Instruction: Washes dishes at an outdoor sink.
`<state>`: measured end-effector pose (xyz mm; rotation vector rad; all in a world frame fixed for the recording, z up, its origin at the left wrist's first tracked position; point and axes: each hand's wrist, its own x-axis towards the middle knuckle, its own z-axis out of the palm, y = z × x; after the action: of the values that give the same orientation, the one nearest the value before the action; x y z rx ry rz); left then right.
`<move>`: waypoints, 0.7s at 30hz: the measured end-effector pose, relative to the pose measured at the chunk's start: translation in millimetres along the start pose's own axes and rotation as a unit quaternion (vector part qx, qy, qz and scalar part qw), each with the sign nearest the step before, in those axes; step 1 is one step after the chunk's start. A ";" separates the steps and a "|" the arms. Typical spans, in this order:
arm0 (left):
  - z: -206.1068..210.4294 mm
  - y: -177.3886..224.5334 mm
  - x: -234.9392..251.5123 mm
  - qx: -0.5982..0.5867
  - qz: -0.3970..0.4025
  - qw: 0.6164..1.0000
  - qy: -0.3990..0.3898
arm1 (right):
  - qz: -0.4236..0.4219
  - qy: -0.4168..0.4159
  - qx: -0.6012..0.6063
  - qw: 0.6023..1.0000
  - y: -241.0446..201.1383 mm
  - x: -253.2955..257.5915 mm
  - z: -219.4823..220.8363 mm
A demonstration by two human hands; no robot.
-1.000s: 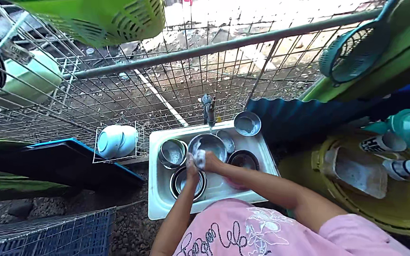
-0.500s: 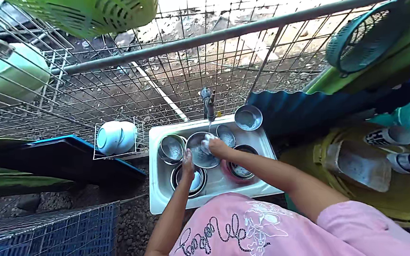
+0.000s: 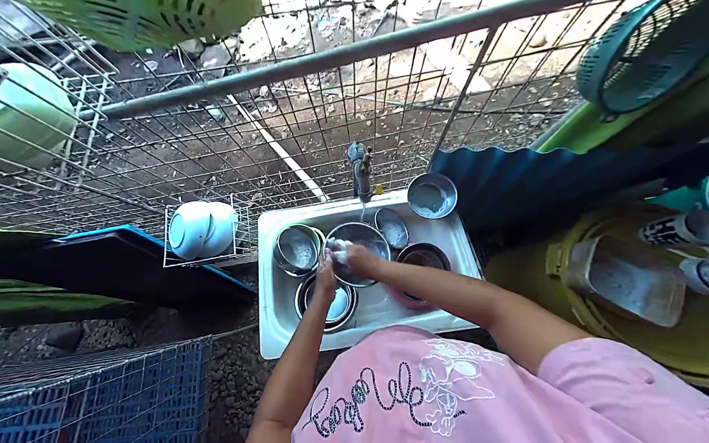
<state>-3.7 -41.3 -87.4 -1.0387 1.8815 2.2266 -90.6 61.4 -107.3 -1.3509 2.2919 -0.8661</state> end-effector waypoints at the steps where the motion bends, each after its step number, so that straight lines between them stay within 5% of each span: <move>1: -3.6 3.9 1.1 0.024 0.007 1.000 -0.008 | -0.011 0.005 -0.030 0.999 7.1 1.7 -2.0; 5: -7.5 9.7 22.8 0.102 0.106 0.988 0.042 | 0.134 -0.051 -0.076 0.987 19.4 5.6 -15.6; 8: 1.9 -10.1 48.2 0.115 0.152 0.979 0.074 | 0.184 -0.106 0.081 0.974 13.7 2.9 -4.3; 11: 5.1 -31.2 65.3 0.142 0.147 0.978 0.051 | 0.216 -0.015 0.278 0.936 7.2 -13.4 -25.4; 14: -14.2 -29.2 61.3 0.248 0.120 0.961 0.041 | 0.288 0.073 0.460 0.837 3.9 -60.1 -70.0; 17: -37.6 -25.4 32.9 0.361 0.186 0.913 0.043 | 0.242 0.139 0.552 0.786 16.9 -128.4 -123.3; 21: -61.1 -59.9 5.7 0.494 0.043 0.850 -0.178 | 0.244 0.311 0.563 0.726 34.0 -235.4 -189.7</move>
<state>46.1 -82.2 -144.0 -0.3222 2.3854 1.0055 -105.5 341.6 10.4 0.1196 1.6189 -2.1679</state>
